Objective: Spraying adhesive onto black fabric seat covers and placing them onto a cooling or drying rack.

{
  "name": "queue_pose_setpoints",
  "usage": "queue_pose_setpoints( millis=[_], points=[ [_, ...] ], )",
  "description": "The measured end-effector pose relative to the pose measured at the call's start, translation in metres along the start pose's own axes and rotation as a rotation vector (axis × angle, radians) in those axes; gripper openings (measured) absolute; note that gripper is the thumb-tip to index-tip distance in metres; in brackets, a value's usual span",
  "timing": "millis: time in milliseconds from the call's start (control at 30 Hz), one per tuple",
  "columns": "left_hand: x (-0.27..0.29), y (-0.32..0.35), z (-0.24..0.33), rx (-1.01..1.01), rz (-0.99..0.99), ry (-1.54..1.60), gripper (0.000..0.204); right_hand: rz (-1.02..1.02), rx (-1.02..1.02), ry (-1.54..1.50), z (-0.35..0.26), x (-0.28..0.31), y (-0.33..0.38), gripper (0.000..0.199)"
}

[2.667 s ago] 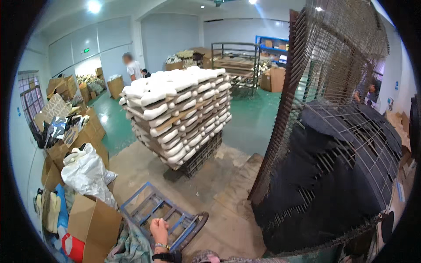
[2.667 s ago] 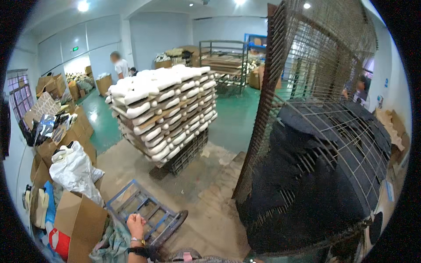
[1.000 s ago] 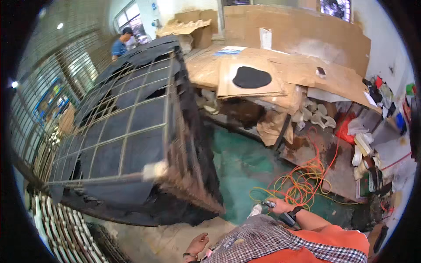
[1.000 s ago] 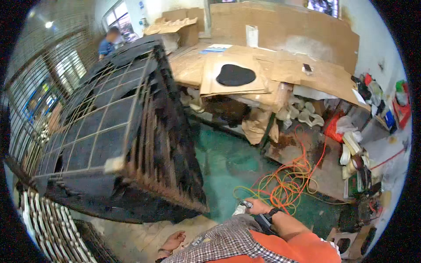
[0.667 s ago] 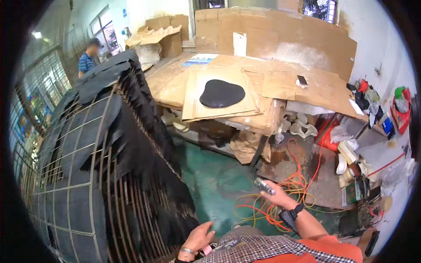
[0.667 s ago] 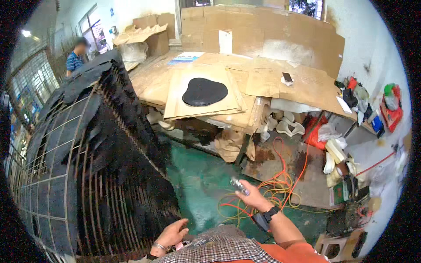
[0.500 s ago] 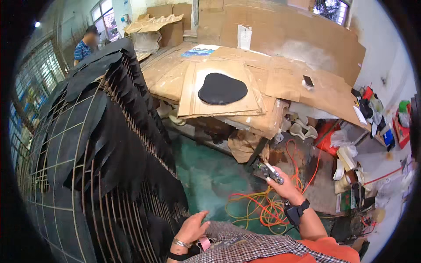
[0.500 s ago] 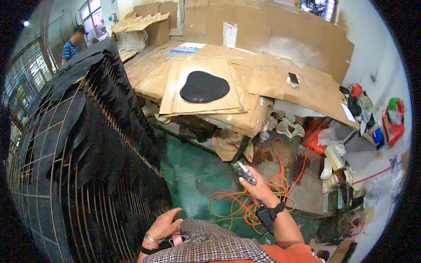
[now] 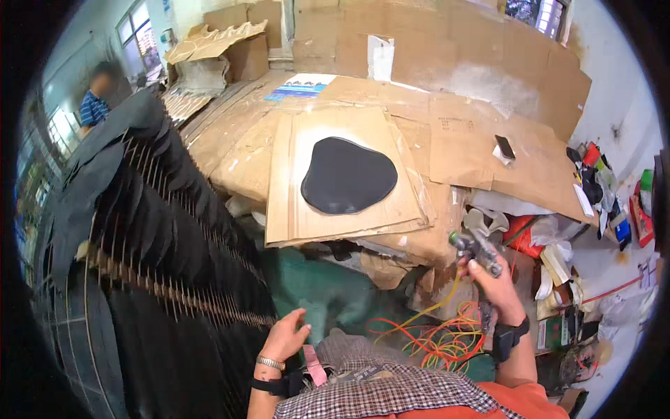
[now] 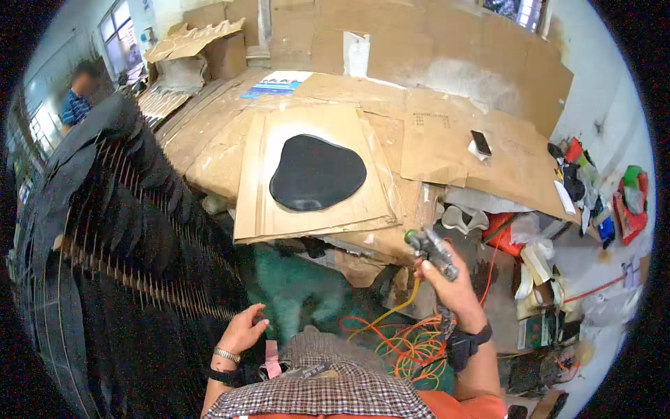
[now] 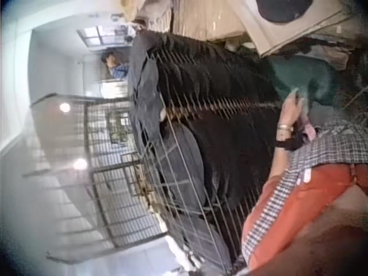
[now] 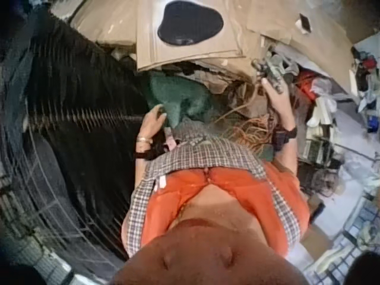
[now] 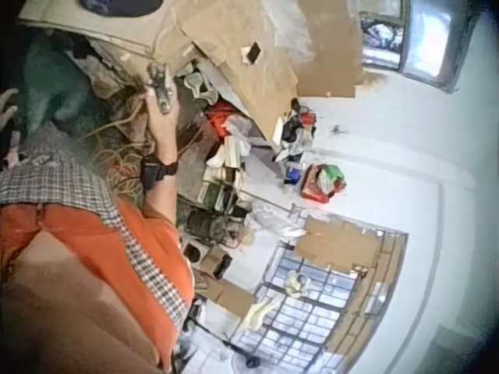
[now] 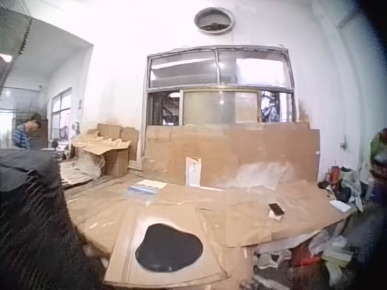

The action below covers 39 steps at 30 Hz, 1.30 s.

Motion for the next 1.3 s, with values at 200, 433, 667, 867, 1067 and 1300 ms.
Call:
queue_pose_setpoints(
  millis=[200, 433, 667, 867, 1067, 1300],
  points=[
    [0.037, -0.077, 0.003, 0.004, -0.003, -0.109, 0.044, 0.047, -0.008, 0.092, -0.028, 0.012, -0.038, 0.044],
    [0.043, -0.136, -0.004, 0.049, -0.039, -0.098, 0.043, -0.048, -0.074, -0.008, -0.049, -0.018, -0.072, 0.043],
    [0.034, -0.172, 0.000, 0.074, -0.061, -0.079, 0.044, 0.144, -0.140, 0.146, -0.055, 0.036, -0.076, 0.042],
    [0.028, -0.192, 0.007, 0.065, -0.039, -0.078, 0.044, -0.158, -0.233, -0.004, -0.056, 0.000, -0.079, 0.052],
    [0.027, -0.189, 0.003, 0.065, -0.016, -0.086, 0.044, -0.093, -0.113, -0.070, -0.057, -0.012, -0.111, 0.045],
    [0.035, -0.181, -0.018, 0.134, 0.006, -0.043, 0.045, 0.249, -0.151, 0.111, -0.050, 0.050, -0.086, 0.028]
  ],
)
Point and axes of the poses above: each hand's wrist, its own y-axis away from the middle knuckle, its own x-axis out of the back of the hand, z = x × y, the point moved 7 cm from there along -y, towards the middle knuckle, and after that the axes turned 6 degrees about y, right-handed, at the moved point
